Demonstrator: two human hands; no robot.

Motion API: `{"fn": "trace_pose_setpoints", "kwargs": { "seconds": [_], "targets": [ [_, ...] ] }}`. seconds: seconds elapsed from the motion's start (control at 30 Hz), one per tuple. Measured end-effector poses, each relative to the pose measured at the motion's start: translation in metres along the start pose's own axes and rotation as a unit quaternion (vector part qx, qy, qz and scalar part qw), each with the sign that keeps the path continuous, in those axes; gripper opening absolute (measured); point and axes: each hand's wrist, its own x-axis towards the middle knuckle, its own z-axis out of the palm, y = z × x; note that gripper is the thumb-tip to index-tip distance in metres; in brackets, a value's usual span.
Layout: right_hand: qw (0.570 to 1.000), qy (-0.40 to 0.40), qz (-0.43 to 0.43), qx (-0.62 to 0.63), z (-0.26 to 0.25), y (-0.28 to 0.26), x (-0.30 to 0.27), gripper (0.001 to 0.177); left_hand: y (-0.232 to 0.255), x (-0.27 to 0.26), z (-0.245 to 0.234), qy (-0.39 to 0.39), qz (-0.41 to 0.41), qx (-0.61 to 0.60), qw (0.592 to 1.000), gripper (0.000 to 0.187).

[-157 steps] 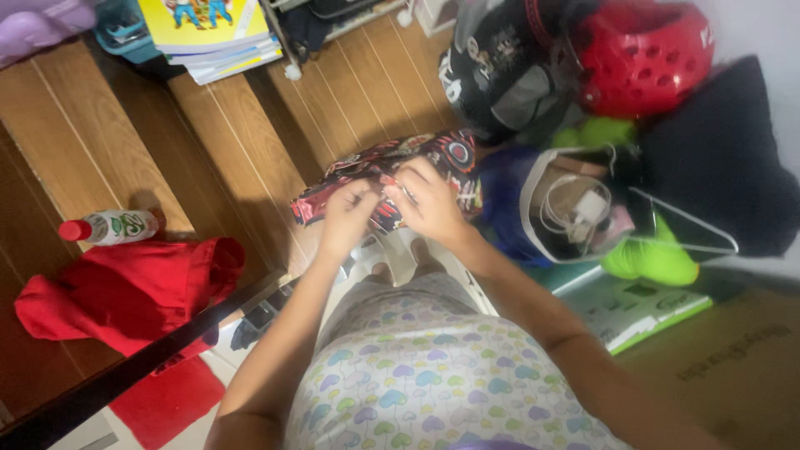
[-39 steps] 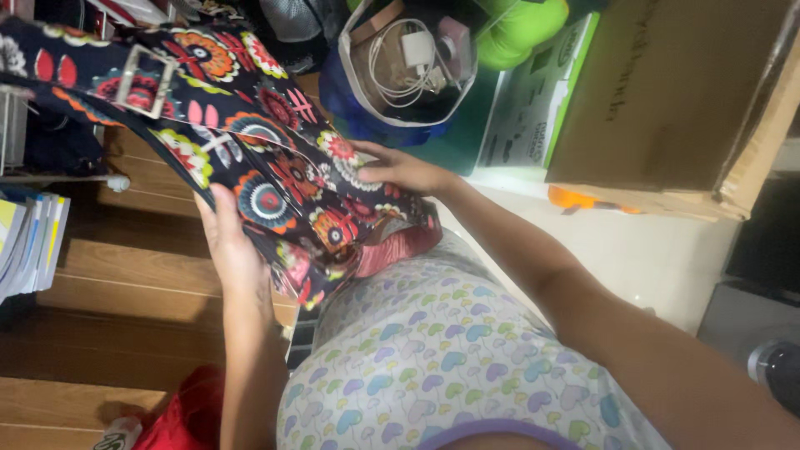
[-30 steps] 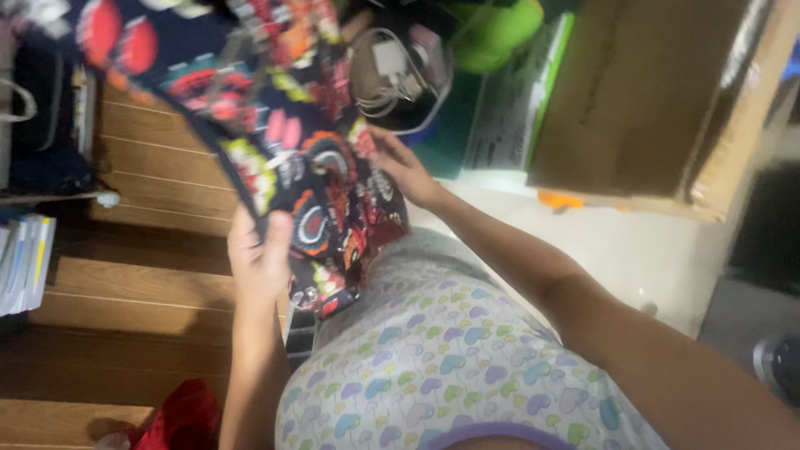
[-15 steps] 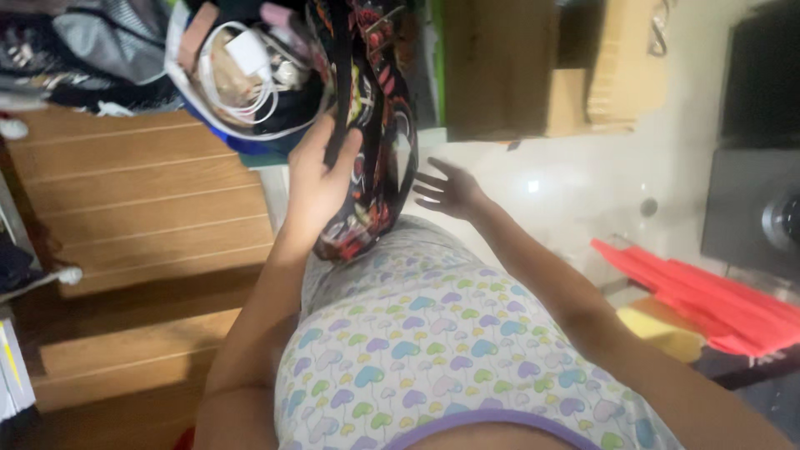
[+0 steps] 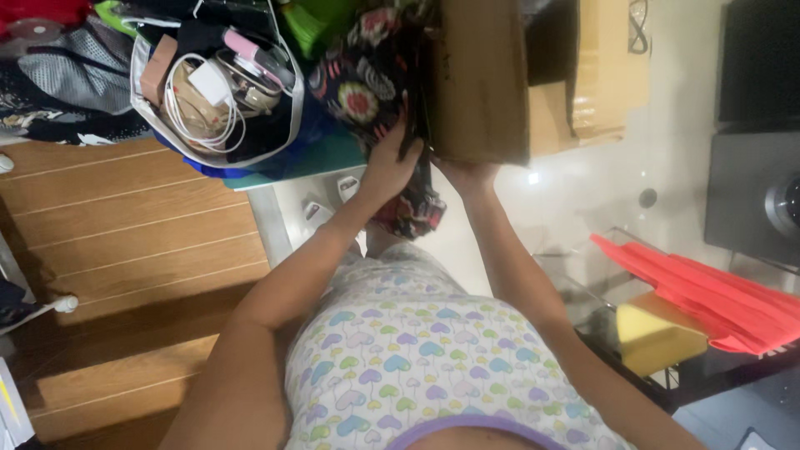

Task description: The person organizes items in a cluttered room by removing objects from a patterned bag and placing them on a white wire shelf. They handle a green-handled tool, a white case, a pink pouch, a yellow lunchbox, and snack packets, arranging them on the shelf and floor.

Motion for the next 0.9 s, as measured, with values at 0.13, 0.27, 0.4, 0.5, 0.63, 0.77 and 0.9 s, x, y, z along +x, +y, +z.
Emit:
{"fn": "trace_pose_setpoints", "kwargs": {
  "seconds": [0.13,0.27,0.4,0.5,0.63,0.77,0.9],
  "targets": [
    [0.997,0.066,-0.008,-0.028,-0.006,-0.005,0.002,0.087,-0.054,0.002,0.001,-0.006,-0.067,0.071,0.995,0.06],
    [0.99,0.118,-0.026,-0.067,-0.047,-0.012,0.004,0.083,-0.139,0.019,-0.019,0.103,0.045,0.179,0.977,0.047],
    [0.943,0.235,-0.011,-0.234,-0.125,0.001,0.006,0.077,-0.204,0.038,-0.022,0.039,-0.073,0.145,0.986,0.053],
    [0.864,0.272,0.083,-0.416,-0.168,0.028,0.003,0.093,-0.214,0.069,0.004,0.093,-0.138,0.022,0.986,0.082],
    [0.749,0.222,0.105,-0.615,-0.19,0.059,0.022,0.125,-0.191,0.092,0.021,0.305,-0.005,0.011,0.952,0.111],
    [0.557,0.228,0.013,-0.798,-0.196,0.063,0.055,0.126,-0.18,0.104,0.006,0.261,-0.226,0.074,0.936,0.136],
    [0.381,0.184,0.02,-0.906,-0.188,0.054,0.054,0.089,-0.203,0.127,-0.018,0.178,-0.134,-0.101,0.97,0.084]
  ]
}}
